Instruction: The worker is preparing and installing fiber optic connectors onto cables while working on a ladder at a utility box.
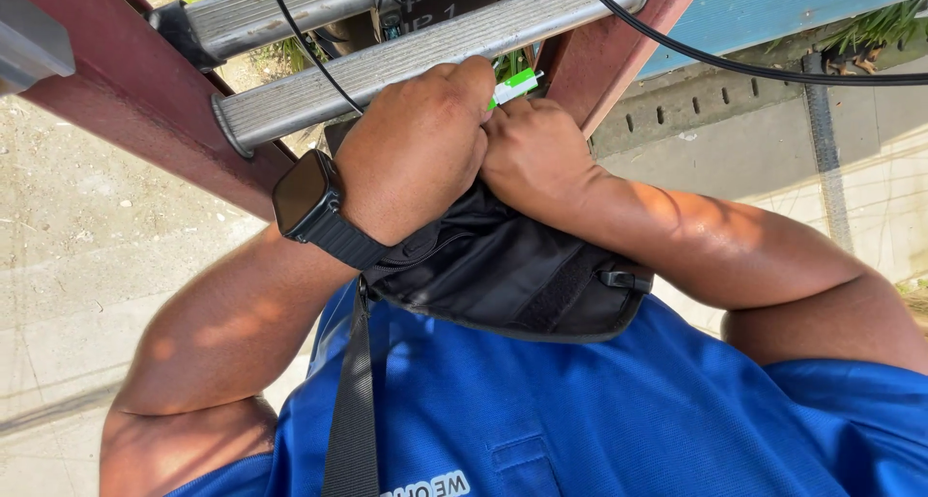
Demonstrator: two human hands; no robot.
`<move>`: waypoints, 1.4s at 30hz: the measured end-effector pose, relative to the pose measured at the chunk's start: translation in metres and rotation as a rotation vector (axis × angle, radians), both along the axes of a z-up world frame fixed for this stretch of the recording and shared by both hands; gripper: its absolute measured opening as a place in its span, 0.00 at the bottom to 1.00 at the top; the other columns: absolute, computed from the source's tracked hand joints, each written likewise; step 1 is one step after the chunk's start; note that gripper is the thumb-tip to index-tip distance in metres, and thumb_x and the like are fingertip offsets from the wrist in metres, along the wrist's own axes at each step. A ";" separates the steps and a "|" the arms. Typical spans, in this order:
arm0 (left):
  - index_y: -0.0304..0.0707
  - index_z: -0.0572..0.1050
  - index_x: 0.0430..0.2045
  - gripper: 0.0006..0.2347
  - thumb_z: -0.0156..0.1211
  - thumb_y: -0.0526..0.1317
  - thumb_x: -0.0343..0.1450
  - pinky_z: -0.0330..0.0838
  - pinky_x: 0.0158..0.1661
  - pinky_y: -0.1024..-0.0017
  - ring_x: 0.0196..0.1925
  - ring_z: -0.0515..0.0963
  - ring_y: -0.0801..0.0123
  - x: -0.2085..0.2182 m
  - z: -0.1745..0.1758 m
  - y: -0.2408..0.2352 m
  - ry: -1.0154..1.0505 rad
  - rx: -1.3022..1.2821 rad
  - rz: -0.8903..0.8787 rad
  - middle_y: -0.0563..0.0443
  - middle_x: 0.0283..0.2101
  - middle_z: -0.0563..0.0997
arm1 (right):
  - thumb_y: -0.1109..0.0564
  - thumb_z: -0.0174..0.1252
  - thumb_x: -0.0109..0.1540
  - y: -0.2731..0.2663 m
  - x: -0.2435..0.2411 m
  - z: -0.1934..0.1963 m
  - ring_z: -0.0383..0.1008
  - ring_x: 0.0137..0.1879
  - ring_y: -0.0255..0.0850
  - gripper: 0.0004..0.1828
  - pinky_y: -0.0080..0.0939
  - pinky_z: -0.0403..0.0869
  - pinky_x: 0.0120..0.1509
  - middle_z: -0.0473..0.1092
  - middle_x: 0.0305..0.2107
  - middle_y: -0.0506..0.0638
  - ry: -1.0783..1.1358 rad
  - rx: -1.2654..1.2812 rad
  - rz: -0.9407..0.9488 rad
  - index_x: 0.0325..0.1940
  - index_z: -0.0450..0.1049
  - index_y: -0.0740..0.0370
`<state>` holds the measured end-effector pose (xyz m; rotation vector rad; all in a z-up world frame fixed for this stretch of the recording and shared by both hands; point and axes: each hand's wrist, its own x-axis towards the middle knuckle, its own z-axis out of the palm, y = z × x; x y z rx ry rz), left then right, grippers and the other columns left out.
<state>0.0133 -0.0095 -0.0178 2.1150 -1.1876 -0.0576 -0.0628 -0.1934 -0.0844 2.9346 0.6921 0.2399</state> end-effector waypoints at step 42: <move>0.32 0.67 0.34 0.12 0.62 0.42 0.74 0.69 0.31 0.56 0.32 0.79 0.46 -0.018 0.032 0.028 0.158 -0.109 0.060 0.40 0.30 0.76 | 0.55 0.52 0.75 -0.007 -0.005 0.038 0.69 0.70 0.46 0.14 0.50 0.68 0.77 0.71 0.57 0.54 0.461 1.945 0.343 0.63 0.58 0.53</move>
